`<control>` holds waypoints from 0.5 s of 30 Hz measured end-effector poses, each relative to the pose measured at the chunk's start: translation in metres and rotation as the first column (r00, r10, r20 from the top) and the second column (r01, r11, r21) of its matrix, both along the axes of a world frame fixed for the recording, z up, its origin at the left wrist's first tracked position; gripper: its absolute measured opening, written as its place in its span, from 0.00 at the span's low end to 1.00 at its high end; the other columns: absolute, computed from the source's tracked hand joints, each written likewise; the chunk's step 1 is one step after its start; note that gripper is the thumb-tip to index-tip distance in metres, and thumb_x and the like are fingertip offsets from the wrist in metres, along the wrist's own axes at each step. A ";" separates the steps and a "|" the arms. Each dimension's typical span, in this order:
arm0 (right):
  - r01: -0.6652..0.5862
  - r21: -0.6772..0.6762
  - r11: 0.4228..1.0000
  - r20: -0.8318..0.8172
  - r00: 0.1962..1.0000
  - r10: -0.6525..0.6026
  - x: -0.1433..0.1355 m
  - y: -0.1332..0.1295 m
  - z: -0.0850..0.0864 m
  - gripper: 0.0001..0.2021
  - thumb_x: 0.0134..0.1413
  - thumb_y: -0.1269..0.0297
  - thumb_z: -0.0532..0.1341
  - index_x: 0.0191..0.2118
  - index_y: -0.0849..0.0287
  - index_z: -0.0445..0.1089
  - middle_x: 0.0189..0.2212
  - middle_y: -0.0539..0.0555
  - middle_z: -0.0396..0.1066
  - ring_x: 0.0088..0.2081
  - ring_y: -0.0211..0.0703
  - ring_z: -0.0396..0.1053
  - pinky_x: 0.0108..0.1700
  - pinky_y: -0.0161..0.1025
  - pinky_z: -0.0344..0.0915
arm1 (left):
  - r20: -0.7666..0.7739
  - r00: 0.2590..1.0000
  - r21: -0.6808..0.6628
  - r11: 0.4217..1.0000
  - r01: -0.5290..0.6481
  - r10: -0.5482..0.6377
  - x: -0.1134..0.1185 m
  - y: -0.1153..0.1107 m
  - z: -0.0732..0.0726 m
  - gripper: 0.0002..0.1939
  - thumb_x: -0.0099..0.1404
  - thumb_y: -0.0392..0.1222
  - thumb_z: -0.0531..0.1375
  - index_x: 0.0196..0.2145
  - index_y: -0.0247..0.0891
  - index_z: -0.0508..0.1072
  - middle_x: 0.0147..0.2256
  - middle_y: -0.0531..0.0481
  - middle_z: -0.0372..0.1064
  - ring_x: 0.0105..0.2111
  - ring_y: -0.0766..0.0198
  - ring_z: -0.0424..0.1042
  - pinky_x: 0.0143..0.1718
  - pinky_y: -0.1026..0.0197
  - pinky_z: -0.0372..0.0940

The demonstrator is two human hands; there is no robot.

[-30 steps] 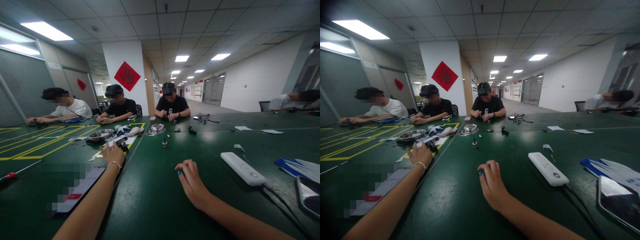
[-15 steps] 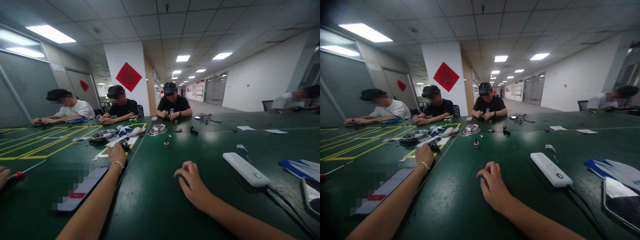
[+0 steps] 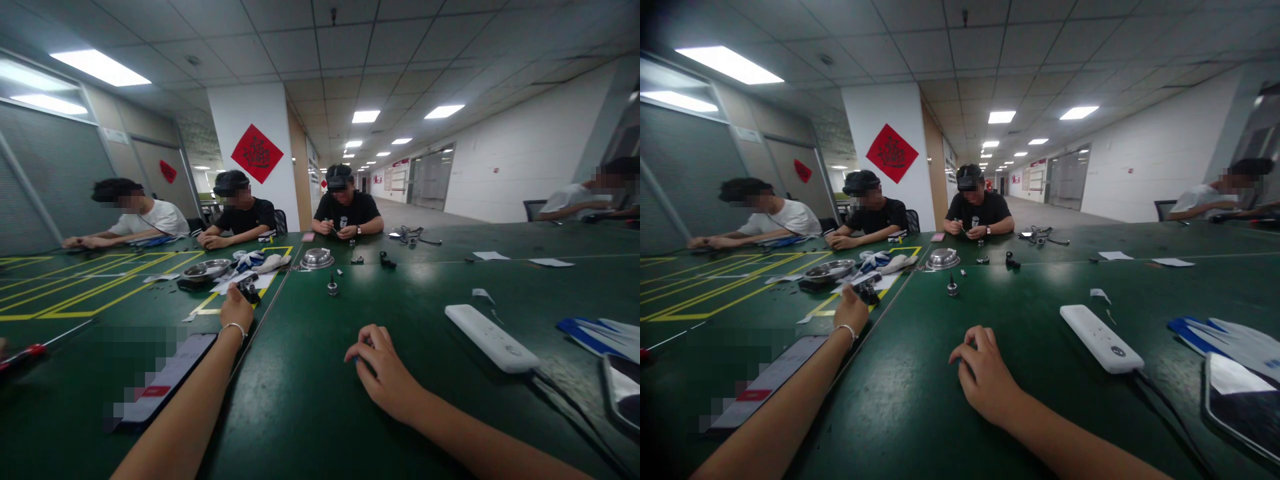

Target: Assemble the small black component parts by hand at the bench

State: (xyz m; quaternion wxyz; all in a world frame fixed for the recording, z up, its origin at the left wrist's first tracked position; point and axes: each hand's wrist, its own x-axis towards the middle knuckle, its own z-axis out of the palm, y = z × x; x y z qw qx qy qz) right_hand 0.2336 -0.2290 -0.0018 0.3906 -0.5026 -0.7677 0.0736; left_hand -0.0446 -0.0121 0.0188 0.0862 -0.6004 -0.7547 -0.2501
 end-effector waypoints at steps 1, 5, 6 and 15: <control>0.001 -0.003 1.000 0.002 1.000 -0.001 0.000 0.000 0.000 0.14 0.51 0.81 0.54 0.38 0.56 0.69 0.39 0.54 0.55 0.44 0.46 0.57 0.45 0.42 0.61 | -0.006 1.000 -0.014 1.000 0.004 -0.005 0.001 -0.001 0.001 0.23 0.63 0.32 0.42 0.56 0.31 0.51 0.45 0.32 0.67 0.39 0.49 0.71 0.35 0.54 0.62; -0.011 -0.013 1.000 0.014 1.000 0.011 0.000 -0.001 0.001 0.16 0.50 0.81 0.55 0.38 0.54 0.71 0.39 0.54 0.55 0.45 0.47 0.57 0.45 0.43 0.61 | -0.024 1.000 -0.069 0.998 0.003 -0.005 0.003 -0.002 0.003 0.22 0.62 0.32 0.42 0.54 0.30 0.56 0.44 0.31 0.68 0.44 0.46 0.70 0.39 0.50 0.62; -0.014 -0.013 1.000 0.016 1.000 0.014 0.000 -0.001 0.001 0.16 0.49 0.82 0.55 0.38 0.53 0.71 0.39 0.54 0.55 0.45 0.47 0.57 0.45 0.43 0.61 | -0.024 1.000 -0.083 0.997 0.002 -0.004 0.003 -0.002 0.003 0.22 0.62 0.31 0.42 0.53 0.30 0.57 0.44 0.30 0.68 0.44 0.45 0.70 0.39 0.50 0.62; -0.034 0.016 0.999 -0.020 0.999 0.034 0.000 -0.002 0.000 0.17 0.50 0.82 0.53 0.41 0.55 0.70 0.40 0.54 0.55 0.45 0.46 0.56 0.46 0.43 0.60 | -0.054 0.997 -0.188 0.981 0.042 -0.053 -0.002 -0.006 0.009 0.20 0.59 0.30 0.46 0.50 0.28 0.58 0.44 0.31 0.69 0.42 0.48 0.72 0.37 0.53 0.64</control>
